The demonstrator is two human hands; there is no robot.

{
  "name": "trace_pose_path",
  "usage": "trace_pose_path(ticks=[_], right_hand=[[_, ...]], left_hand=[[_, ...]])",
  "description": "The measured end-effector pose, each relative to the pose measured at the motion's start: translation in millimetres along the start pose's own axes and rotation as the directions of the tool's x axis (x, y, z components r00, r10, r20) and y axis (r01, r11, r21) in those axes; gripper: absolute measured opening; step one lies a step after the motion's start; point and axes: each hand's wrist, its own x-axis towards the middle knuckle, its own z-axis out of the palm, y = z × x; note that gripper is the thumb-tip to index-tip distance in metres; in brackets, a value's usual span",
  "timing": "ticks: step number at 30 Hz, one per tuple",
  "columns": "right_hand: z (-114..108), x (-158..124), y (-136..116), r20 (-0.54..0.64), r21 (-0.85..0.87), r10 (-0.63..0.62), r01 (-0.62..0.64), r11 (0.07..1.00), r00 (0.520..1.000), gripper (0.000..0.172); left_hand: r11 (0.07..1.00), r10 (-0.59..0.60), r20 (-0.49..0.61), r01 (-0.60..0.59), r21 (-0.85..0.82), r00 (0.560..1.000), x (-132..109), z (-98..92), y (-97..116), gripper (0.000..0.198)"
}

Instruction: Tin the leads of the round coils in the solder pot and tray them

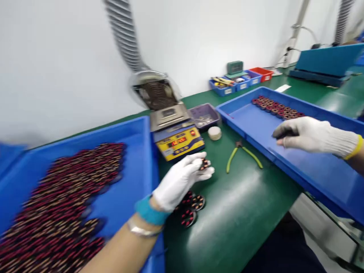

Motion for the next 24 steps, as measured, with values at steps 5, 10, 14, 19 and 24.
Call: trace_pose_path(ticks=[5,10,14,19,24], right_hand=[[51.9,31.6,-122.5,0.113,0.033,-0.421,0.420,0.907,0.900,0.044],[107.1,64.8,-153.5,0.146,0.366,-0.403,0.329,0.871,0.903,0.064],[123.2,71.8,-141.9,0.201,0.624,-0.391,0.190,0.758,0.898,0.053],[119.3,69.6,-145.1,0.012,0.704,-0.394,0.272,0.656,0.919,0.037],[119.2,71.2,-148.0,-0.060,0.878,-0.398,0.239,0.416,0.915,0.047]], left_hand=[[0.991,0.113,0.004,-0.112,-0.078,0.994,-1.3,-6.5,-6.3,0.055],[0.967,0.253,-0.121,-0.254,0.000,0.960,3.2,-15.7,-8.3,0.069],[0.910,0.367,-0.157,-0.319,0.263,0.917,8.5,-16.7,-10.5,0.068],[0.843,0.425,-0.173,-0.320,0.433,0.888,6.5,-8.1,-15.2,0.065],[0.930,0.340,-0.194,-0.299,0.215,0.920,0.2,-2.2,-9.8,0.051]])
